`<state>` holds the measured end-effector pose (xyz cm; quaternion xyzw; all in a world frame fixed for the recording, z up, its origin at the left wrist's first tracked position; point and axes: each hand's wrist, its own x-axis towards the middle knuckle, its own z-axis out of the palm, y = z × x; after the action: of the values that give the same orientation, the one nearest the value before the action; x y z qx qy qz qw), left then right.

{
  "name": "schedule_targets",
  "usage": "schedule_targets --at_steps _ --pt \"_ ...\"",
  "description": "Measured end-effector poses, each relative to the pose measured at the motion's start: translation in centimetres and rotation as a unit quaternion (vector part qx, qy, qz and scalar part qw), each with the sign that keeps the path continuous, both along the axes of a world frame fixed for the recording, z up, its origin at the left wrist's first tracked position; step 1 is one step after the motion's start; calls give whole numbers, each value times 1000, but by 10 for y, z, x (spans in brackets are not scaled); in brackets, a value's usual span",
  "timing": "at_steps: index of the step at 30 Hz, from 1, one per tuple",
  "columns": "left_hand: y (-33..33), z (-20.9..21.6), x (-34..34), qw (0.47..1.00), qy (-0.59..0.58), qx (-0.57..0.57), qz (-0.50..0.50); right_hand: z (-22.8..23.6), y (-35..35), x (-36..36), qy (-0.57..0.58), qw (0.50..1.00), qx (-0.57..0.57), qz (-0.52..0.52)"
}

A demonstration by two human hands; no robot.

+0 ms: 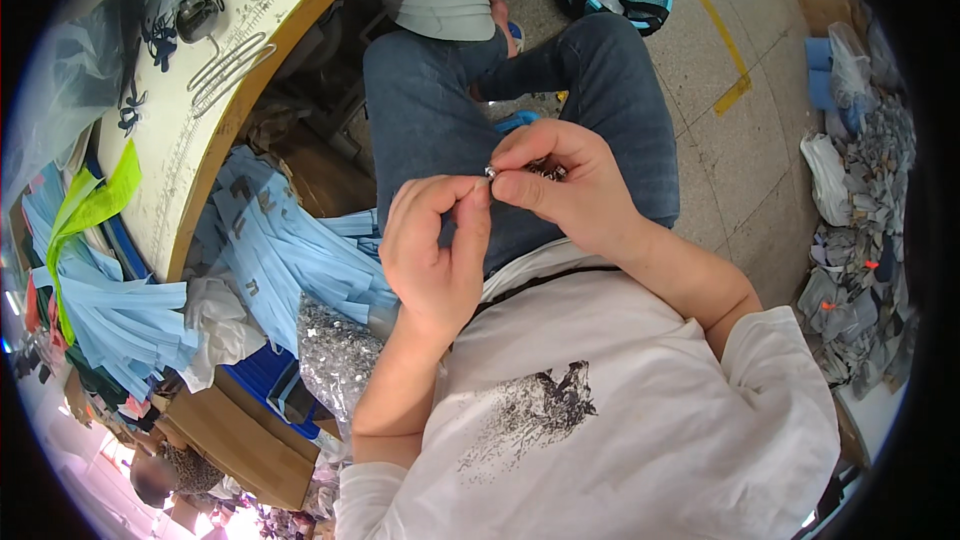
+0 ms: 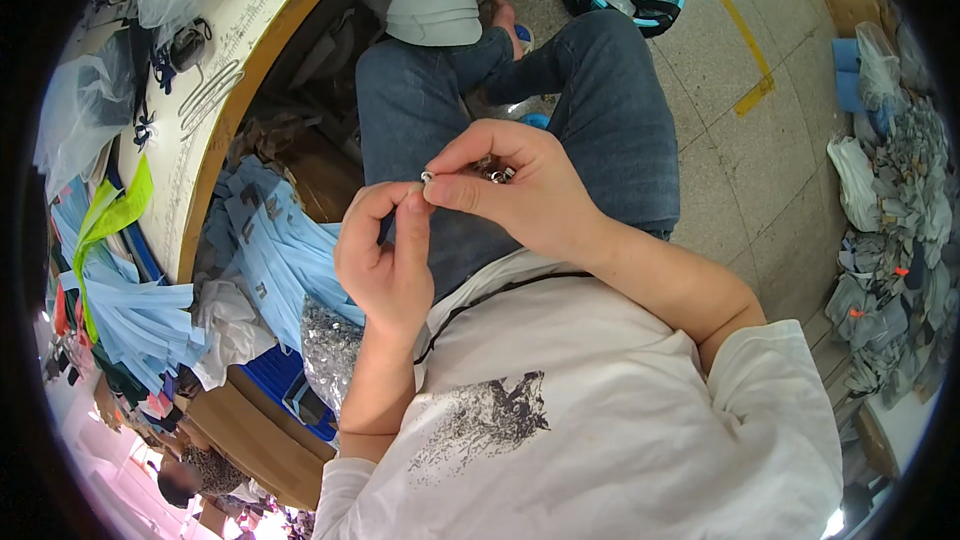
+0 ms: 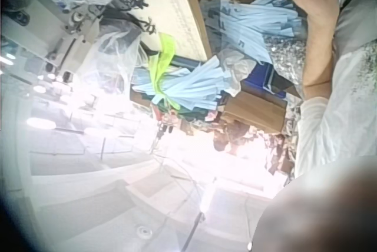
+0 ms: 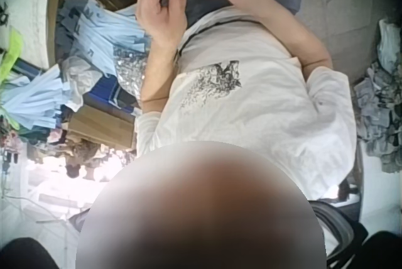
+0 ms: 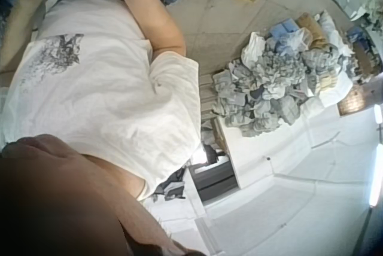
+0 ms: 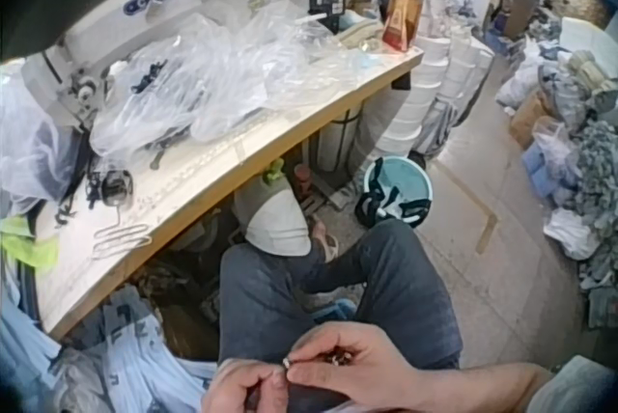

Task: Assembling small metal sliders onto blue fabric strips at a workshop bench.

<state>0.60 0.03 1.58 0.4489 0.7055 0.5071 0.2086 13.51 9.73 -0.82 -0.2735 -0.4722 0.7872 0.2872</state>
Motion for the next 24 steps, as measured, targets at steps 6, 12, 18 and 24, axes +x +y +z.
schedule_targets --at_steps 6,12,18,24 --pt "1 -5 -3 999 37 18 -17 -2 4 2 -21 999 9 31" --pt "3 -2 -4 998 57 28 -15 4 5 0 -32 999 24 22" --pt "-1 -2 0 998 43 31 -24 6 5 1 -22 999 16 24" --pt "0 -4 -3 999 24 1 -31 5 7 5 -36 999 13 37"
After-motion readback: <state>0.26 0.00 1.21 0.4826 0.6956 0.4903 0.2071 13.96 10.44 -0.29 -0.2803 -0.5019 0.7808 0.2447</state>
